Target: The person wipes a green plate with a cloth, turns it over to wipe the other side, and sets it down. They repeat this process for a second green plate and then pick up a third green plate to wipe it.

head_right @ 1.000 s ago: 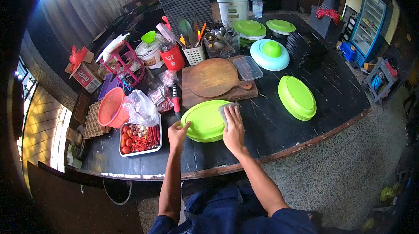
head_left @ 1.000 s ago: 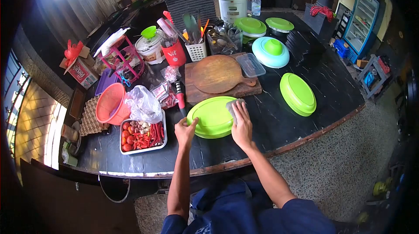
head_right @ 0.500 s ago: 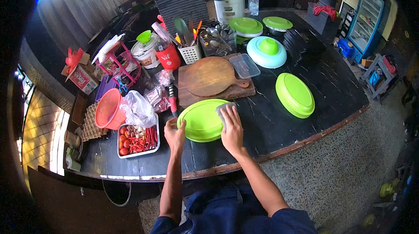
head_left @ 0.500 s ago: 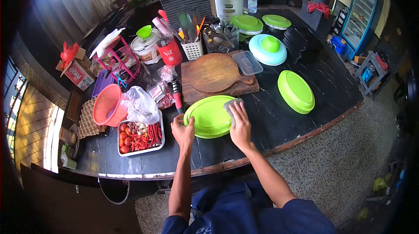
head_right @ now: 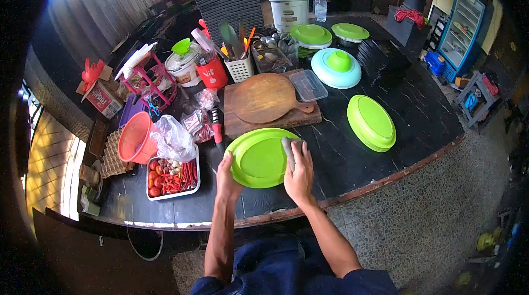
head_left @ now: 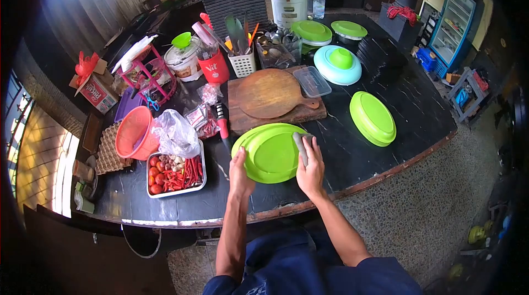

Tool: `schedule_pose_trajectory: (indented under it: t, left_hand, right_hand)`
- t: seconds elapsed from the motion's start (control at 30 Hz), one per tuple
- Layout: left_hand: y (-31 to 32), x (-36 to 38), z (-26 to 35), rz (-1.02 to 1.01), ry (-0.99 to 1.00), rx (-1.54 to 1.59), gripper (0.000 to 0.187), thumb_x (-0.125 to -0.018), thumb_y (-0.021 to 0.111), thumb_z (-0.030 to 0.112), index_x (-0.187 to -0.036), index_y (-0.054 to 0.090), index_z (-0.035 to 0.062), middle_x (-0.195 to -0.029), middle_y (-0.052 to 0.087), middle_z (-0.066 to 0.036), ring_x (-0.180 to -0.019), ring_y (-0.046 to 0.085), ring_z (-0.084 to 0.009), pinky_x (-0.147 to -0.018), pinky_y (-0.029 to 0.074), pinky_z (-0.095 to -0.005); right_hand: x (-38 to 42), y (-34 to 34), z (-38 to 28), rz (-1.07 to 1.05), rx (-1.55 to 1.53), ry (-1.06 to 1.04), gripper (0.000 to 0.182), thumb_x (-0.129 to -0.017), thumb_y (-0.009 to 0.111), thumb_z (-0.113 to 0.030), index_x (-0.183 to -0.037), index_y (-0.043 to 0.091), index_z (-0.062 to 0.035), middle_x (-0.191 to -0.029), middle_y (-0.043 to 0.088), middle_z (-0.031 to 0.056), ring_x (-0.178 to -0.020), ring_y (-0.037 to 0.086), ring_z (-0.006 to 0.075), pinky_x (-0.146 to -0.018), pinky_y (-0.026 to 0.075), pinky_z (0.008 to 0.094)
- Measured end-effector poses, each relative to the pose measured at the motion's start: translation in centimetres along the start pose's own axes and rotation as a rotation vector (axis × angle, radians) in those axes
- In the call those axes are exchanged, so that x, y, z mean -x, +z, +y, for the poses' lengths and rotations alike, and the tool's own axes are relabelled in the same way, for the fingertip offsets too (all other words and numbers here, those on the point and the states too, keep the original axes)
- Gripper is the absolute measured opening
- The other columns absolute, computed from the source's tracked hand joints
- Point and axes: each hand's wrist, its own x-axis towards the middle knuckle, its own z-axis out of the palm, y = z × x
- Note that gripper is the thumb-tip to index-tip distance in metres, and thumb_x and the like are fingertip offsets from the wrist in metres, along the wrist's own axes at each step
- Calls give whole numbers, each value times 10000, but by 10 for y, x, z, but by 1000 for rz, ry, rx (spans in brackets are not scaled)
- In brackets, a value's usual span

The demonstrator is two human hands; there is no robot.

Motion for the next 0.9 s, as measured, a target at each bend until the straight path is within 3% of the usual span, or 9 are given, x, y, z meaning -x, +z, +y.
schedule_pose_trajectory:
  t: [0.07, 0.2, 0.37, 0.47, 0.6, 0.67, 0.73, 0.83, 0.9]
  left_hand:
    - [-1, 3, -14, 76, -25, 58, 355, -1062, 559, 277, -1295, 602, 12, -1192, 698, -88, -1067, 682, -191, -937, 553, -352]
    - [16, 19, -17, 41, 80, 18, 398, -1086, 495, 284, -1353, 543, -8, -1270, 670, -122, -1111, 677, -222, -969, 546, -357]
    - [22, 30, 3, 42, 152, 71, 412, -1087, 496, 323, -1278, 597, -27, -1192, 701, -122, -1028, 702, -200, -908, 567, -341]
    - [17, 31, 14, 22, 186, 102, 406, -1085, 502, 325, -1253, 615, -27, -1161, 713, -125, -991, 712, -205, -887, 573, -343]
    - [13, 35, 28, 40, 191, 135, 410, -1081, 510, 335, -1239, 619, -28, -1138, 720, -129, -945, 721, -211, -854, 587, -358]
    - [6, 34, 26, 42, 185, 139, 415, -1082, 508, 335, -1246, 615, -31, -1141, 719, -130, -951, 721, -214, -857, 587, -360]
    - [3, 36, 26, 45, 181, 143, 421, -1082, 507, 335, -1254, 610, -34, -1144, 717, -132, -956, 720, -216, -860, 587, -362]
    - [6, 43, 24, 71, 154, 96, 445, -1082, 502, 336, -1285, 590, -49, -1170, 709, -140, -988, 715, -220, -873, 586, -360]
    - [14, 49, 25, 68, 117, 81, 444, -1082, 503, 334, -1287, 586, -51, -1177, 707, -142, -997, 715, -220, -880, 586, -358]
  right_hand:
    - [0, 2, -12, 12, 137, -86, 503, -942, 597, 3, -1439, 519, 1, -1456, 489, 329, -1374, 465, 467, -1123, 426, 481]
    - [9, 1, -51, -75, 42, -211, 495, -960, 586, -28, -1445, 504, 25, -1452, 503, 316, -1383, 456, 471, -1149, 391, 503]
    - [16, -13, -75, -221, -46, -440, 465, -905, 609, 30, -1369, 609, -5, -1430, 593, 173, -1381, 510, 375, -1146, 414, 500]
    - [20, -25, -69, -403, -59, -577, 511, -883, 615, 57, -1387, 604, -25, -1412, 607, 177, -1382, 512, 366, -1138, 424, 496]
    - [12, -39, -56, -411, -68, -687, 474, -835, 651, 104, -1287, 653, -37, -1336, 664, 141, -1310, 590, 323, -1084, 506, 471]
    - [5, -47, -44, -320, -13, -626, 500, -822, 658, 114, -1291, 643, -56, -1294, 686, 139, -1229, 652, 284, -1070, 529, 445]
    - [2, -48, -32, -195, -42, -375, 383, -909, 627, 45, -1285, 633, -27, -1201, 721, 166, -1126, 706, 264, -976, 566, 411]
    - [-5, -53, -24, 11, -293, 364, 269, -1051, 526, -135, -1258, 612, 13, -1041, 745, 206, -977, 740, 257, -818, 555, 380]
    - [-19, -49, -23, 94, -204, 108, 273, -1039, 541, -119, -1267, 613, 12, -1069, 744, 203, -976, 741, 266, -826, 558, 380]
